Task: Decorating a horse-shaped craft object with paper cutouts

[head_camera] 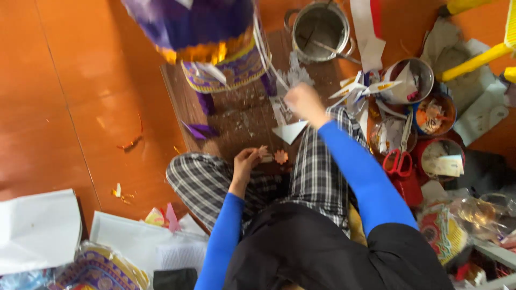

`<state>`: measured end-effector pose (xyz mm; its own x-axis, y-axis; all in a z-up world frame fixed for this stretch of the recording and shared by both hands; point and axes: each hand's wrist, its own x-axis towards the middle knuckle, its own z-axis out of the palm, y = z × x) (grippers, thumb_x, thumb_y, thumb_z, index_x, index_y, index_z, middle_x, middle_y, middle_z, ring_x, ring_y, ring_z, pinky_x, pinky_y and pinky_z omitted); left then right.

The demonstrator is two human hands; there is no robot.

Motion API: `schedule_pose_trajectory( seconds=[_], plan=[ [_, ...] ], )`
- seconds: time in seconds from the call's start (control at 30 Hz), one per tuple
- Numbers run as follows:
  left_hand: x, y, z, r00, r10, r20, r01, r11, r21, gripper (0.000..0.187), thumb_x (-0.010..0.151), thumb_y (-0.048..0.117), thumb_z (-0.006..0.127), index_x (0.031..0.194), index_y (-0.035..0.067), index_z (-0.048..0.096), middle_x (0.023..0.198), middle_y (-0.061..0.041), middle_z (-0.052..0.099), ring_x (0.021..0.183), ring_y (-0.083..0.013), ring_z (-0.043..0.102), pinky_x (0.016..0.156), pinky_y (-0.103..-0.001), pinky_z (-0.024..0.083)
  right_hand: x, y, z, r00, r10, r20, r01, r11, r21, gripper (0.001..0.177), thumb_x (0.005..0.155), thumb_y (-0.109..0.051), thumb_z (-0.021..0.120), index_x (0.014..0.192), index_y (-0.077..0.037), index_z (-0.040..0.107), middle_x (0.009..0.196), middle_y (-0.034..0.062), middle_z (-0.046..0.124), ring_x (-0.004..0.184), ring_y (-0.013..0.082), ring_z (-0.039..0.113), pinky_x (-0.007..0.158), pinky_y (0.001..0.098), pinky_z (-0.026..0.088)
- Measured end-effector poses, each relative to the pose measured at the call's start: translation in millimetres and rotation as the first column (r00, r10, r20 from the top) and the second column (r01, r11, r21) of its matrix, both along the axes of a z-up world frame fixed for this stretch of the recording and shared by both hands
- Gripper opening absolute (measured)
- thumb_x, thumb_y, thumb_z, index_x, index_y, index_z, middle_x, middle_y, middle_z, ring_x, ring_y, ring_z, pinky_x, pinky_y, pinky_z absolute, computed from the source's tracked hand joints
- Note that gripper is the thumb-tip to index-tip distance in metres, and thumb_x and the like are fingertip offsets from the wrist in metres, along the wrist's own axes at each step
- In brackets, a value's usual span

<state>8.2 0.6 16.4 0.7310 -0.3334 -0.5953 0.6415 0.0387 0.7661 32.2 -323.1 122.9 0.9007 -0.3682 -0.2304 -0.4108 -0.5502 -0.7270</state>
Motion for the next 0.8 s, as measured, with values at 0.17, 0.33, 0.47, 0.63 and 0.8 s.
schedule_pose_trajectory(
  seconds=[0.17, 0.33, 0.47, 0.63, 0.8],
  plan=[
    [5, 0, -3, 0.992, 0.113, -0.053, -0.114, 0.993, -0.016, 0.025, 0.098, 0.01, 0.083, 0.115, -0.008, 0.077, 0.1, -0.022, 0.072, 0.083, -0.0286, 0.076, 0.08, -0.039, 0.07, 37, -147, -16, 0.986, 0.015, 0.165, 0.146, 0.394, -0.907, 0.007, 0.099, -0.016, 0.074, 0.095, -0.02, 0.078, 0.084, 0.0071, 0.07, 0.075, 0.0241, 0.077, 0.066, 0.0375, 0.065],
    [4, 0, 25, 0.99, 0.125, -0.069, -0.131, 0.988, -0.085, 0.022, 0.101, 0.007, 0.08, 0.115, -0.008, 0.073, 0.096, -0.019, 0.072, 0.085, -0.0272, 0.077, 0.085, -0.044, 0.071, 4, -127, -8, 0.991, 0.024, 0.129, 0.101, 0.494, -0.863, 0.038, 0.096, -0.019, 0.072, 0.131, -0.032, 0.068, 0.108, 0.0067, 0.054, 0.085, 0.0287, 0.075, 0.064, 0.0447, 0.065],
    [6, -2, 9, 0.988, 0.122, -0.096, -0.129, 0.989, -0.075, 0.023, 0.097, 0.001, 0.081, 0.117, -0.007, 0.072, 0.1, -0.02, 0.073, 0.088, -0.0296, 0.078, 0.09, -0.046, 0.069, -16, -61, 12, 0.977, -0.092, 0.195, 0.196, 0.751, -0.631, 0.05, 0.095, -0.009, 0.066, 0.142, -0.025, 0.071, 0.107, 0.016, 0.053, 0.092, 0.0437, 0.073, 0.069, 0.0539, 0.062],
    [7, 3, 2, 0.994, 0.1, -0.04, -0.105, 0.985, -0.135, 0.042, 0.099, -0.006, 0.074, 0.138, -0.013, 0.061, 0.109, -0.032, 0.072, 0.1, -0.038, 0.077, 0.095, -0.054, 0.067, -11, -39, -42, 0.845, -0.517, 0.138, 0.488, 0.85, 0.197, 0.05, 0.093, -0.017, 0.077, 0.141, -0.032, 0.075, 0.077, 0.0085, 0.079, 0.054, 0.0149, 0.071, 0.038, 0.0296, 0.053],
    [7, 13, 43, 0.987, 0.148, -0.063, -0.157, 0.973, -0.168, 0.049, 0.098, -0.009, 0.073, 0.144, -0.013, 0.058, 0.11, -0.027, 0.072, 0.098, -0.0313, 0.078, 0.095, -0.046, 0.068, 2, -46, -42, 0.797, -0.6, -0.075, 0.469, 0.536, 0.702, 0.042, 0.105, -0.018, 0.067, 0.148, -0.019, 0.067, 0.084, 0.0087, 0.069, 0.06, 0.0154, 0.069, 0.035, 0.0184, 0.046]
  ],
)
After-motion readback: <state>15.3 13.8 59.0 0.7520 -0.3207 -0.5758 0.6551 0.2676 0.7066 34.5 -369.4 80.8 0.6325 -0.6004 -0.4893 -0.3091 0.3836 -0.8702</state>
